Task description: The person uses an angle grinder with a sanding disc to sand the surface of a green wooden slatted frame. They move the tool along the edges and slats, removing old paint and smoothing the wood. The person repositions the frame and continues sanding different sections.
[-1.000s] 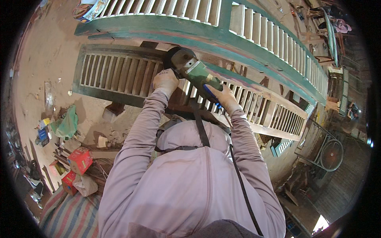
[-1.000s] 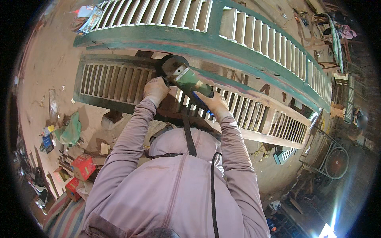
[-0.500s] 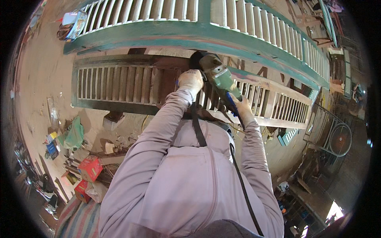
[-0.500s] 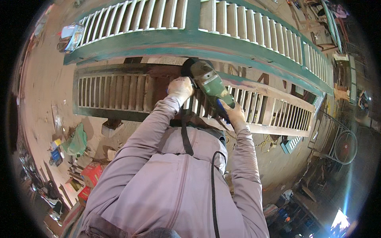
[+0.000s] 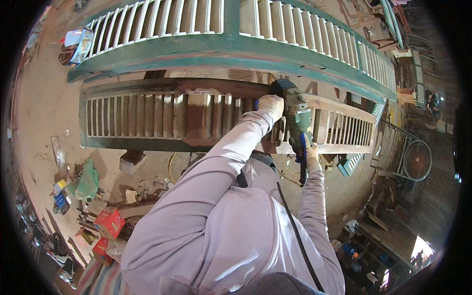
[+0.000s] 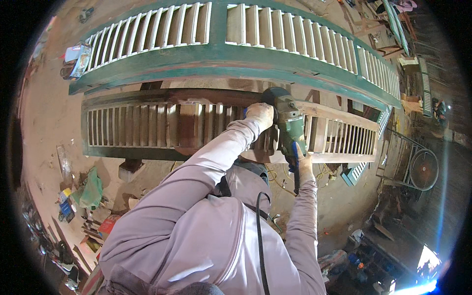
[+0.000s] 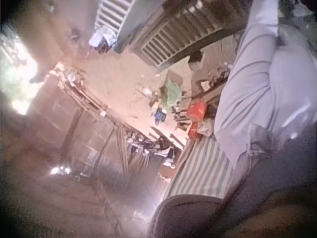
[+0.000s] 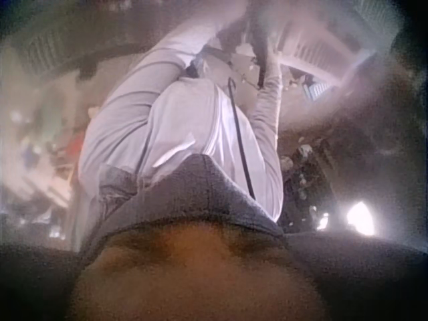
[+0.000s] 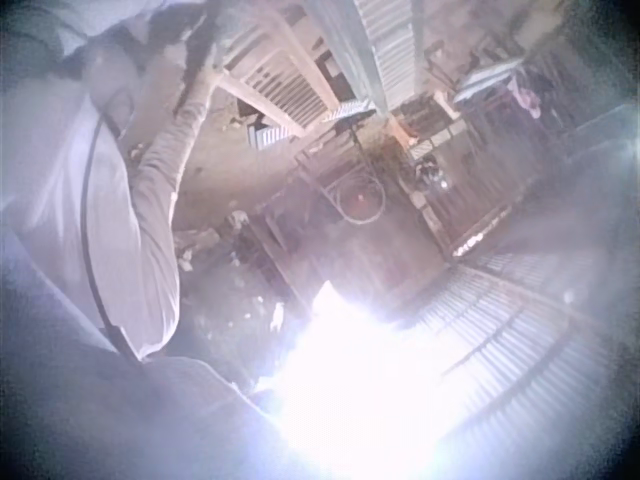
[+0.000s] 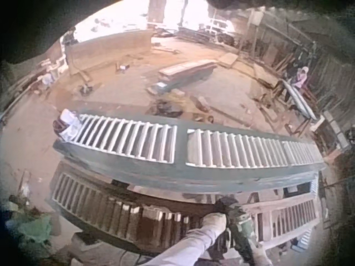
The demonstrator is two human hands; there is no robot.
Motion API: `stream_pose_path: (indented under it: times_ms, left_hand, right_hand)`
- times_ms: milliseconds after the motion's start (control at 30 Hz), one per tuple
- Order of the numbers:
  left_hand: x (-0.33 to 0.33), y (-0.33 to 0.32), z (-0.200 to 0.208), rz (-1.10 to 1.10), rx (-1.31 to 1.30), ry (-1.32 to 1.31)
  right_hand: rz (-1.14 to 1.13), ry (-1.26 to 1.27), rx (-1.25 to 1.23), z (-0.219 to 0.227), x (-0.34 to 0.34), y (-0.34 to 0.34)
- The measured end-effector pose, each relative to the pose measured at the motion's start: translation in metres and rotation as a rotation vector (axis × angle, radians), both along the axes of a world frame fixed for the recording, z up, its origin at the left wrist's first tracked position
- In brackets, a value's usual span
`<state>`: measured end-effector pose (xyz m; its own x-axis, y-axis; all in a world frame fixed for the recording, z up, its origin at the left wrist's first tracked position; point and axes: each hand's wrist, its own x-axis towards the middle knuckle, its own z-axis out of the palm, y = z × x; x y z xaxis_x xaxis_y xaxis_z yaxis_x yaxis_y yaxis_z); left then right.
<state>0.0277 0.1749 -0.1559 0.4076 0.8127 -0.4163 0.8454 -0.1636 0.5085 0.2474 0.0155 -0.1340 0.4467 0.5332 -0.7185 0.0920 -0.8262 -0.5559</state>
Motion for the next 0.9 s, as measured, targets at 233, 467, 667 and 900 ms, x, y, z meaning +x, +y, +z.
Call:
stream_pose_path:
  times_ms: [233, 467, 667, 900]
  left_hand:
    - [-0.102, -0.016, 0.005, 0.200, -0.010, 0.057]
    - [-0.157, -0.030, -0.007, 0.351, -0.009, 0.190]
    - [-0.053, -0.014, -0.011, 0.238, 0.027, 0.086]
    - [0.055, 0.006, 0.000, 0.103, -0.042, -0.012]
  right_hand:
    - [0.328, -0.144, -0.028, 0.010, -0.082, 0.029]
    - [0.650, -0.311, -0.098, 0.010, -0.115, 0.059]
    - [0.381, -0.090, -0.192, 0.021, -0.026, 0.051]
    - [0.148, -0.019, 0.030, -0.004, 0.080, 0.023]
